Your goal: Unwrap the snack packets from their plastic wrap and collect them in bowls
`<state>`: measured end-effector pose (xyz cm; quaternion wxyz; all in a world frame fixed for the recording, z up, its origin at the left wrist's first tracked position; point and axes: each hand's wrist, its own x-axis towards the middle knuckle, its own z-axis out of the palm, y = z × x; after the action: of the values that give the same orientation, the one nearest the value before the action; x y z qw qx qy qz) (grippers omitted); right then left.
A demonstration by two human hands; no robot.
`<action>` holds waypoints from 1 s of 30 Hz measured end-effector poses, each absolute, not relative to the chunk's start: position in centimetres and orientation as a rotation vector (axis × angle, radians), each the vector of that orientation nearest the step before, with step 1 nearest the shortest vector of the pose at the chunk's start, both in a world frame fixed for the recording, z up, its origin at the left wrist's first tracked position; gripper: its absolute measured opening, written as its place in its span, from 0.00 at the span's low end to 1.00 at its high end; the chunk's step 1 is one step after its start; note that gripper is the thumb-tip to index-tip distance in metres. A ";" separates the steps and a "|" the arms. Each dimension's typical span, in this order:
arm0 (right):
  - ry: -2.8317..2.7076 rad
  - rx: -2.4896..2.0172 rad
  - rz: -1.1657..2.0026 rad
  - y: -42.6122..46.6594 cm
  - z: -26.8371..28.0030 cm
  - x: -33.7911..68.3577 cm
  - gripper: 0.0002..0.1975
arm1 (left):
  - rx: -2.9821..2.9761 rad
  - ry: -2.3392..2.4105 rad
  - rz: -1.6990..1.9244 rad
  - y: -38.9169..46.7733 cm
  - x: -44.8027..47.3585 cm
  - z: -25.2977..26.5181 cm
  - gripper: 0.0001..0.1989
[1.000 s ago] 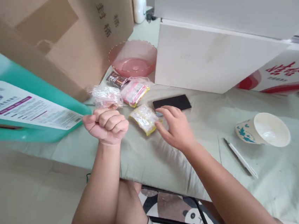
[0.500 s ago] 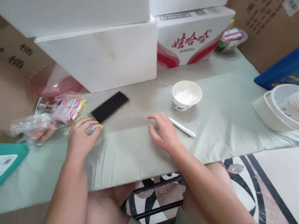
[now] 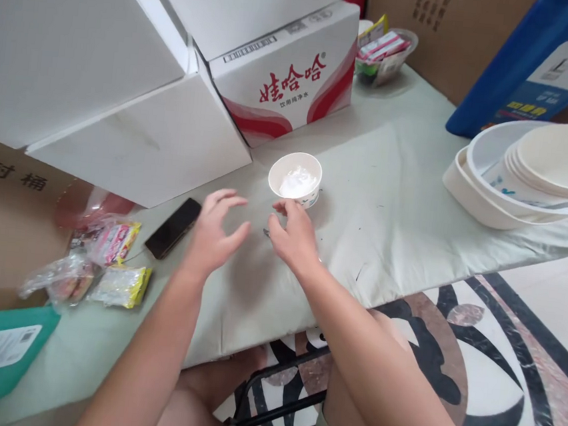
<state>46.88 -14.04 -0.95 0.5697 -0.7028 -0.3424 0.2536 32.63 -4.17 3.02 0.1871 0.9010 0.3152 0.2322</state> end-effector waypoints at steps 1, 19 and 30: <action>-0.777 -1.621 0.603 -14.1 -0.9 47.1 0.09 | 2.547 0.807 0.562 -3.6 34.9 3.1 0.20; -1.053 -1.938 0.563 -14.0 0.3 46.2 0.10 | 2.299 1.896 0.785 -3.9 14.1 1.4 0.23; -1.640 -2.356 0.323 -18.1 -2.8 45.7 0.15 | 2.003 1.873 0.644 -4.2 12.1 -1.6 0.29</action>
<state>45.65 -18.05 -2.78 0.1263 -0.8091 -0.5632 0.1109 12.13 -4.22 -1.61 0.1615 0.7018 0.6562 0.2255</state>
